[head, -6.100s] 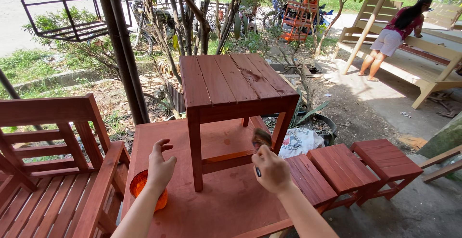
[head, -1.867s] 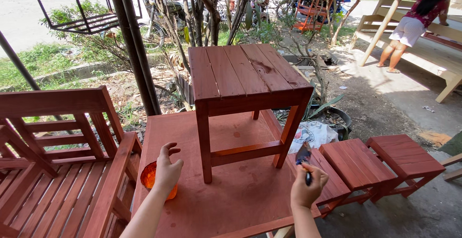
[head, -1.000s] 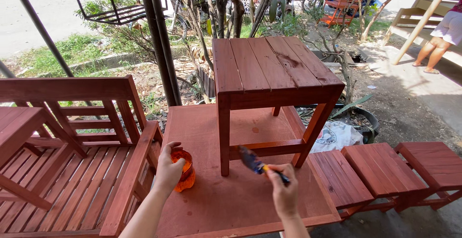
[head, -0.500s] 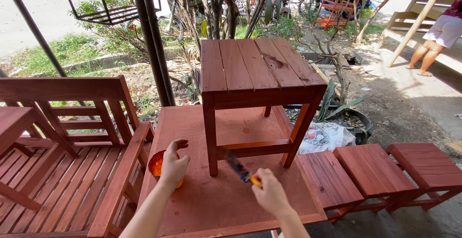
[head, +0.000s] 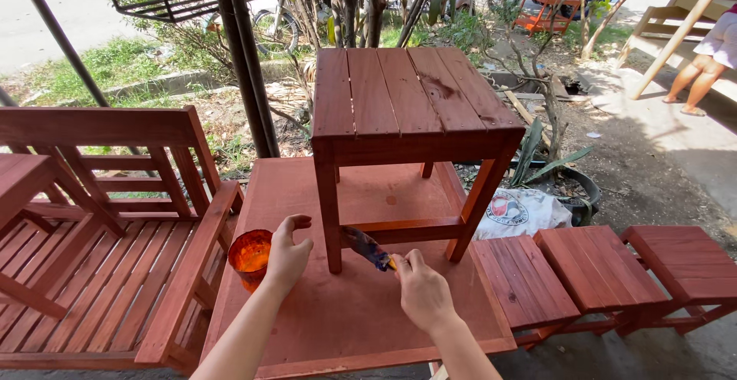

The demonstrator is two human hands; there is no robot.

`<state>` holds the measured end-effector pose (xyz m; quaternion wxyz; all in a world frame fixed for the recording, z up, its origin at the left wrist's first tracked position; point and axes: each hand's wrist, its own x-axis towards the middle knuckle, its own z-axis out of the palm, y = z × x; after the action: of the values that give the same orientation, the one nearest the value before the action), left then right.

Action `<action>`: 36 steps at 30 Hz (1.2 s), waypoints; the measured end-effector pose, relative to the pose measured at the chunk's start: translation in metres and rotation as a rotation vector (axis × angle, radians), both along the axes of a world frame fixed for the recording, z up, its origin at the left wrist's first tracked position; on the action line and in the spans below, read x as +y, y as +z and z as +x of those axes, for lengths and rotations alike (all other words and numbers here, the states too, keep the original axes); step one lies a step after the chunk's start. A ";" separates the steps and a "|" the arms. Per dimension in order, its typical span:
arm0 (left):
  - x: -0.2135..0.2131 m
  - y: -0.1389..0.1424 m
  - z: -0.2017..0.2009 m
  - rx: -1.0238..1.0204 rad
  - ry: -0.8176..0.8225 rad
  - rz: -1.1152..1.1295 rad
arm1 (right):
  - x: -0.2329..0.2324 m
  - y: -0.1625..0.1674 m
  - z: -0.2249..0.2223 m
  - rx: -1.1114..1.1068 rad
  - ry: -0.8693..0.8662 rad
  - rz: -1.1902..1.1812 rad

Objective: The person dips a brush into a container of reddish-orange wood stain and brushes the stain onto a small wooden stool, coating its legs and frame. They reposition the stool, carry it to a bench, and continue brushing stain onto the stool's slatted top and seat surfaces.

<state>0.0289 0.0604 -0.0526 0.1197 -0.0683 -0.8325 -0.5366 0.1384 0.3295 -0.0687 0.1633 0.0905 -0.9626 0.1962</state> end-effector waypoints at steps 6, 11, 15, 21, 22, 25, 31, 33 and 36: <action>0.026 0.002 -0.006 0.013 -0.032 0.043 | 0.020 -0.030 -0.008 -0.193 -0.206 0.038; 0.040 0.009 -0.009 -0.184 -0.018 0.113 | 0.098 -0.040 -0.002 -0.281 -0.504 0.034; 0.048 0.010 -0.007 -0.090 -0.042 0.049 | 0.151 -0.031 0.017 -0.381 -0.684 -0.019; 0.032 0.012 -0.007 -0.033 0.013 0.048 | 0.141 -0.019 0.033 -0.361 -0.849 -0.094; 0.024 0.012 -0.007 -0.035 0.016 0.064 | 0.129 -0.019 0.030 -0.367 -0.877 -0.120; -0.004 0.011 -0.009 -0.044 0.041 0.064 | 0.083 -0.025 0.024 -0.396 -0.901 -0.082; -0.073 -0.008 -0.002 0.018 0.052 0.045 | -0.050 -0.053 0.004 -0.312 -0.766 -0.034; -0.098 -0.010 0.004 0.048 0.046 0.035 | -0.089 -0.057 -0.003 -0.283 -0.712 -0.053; -0.125 -0.005 0.011 0.012 0.082 -0.008 | -0.150 -0.059 0.002 -0.301 -0.588 -0.077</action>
<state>0.0399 -0.0642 -0.0577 0.1466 -0.0377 -0.8361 -0.5273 0.1403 0.1791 -0.1280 0.0721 -0.2274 -0.9528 0.1880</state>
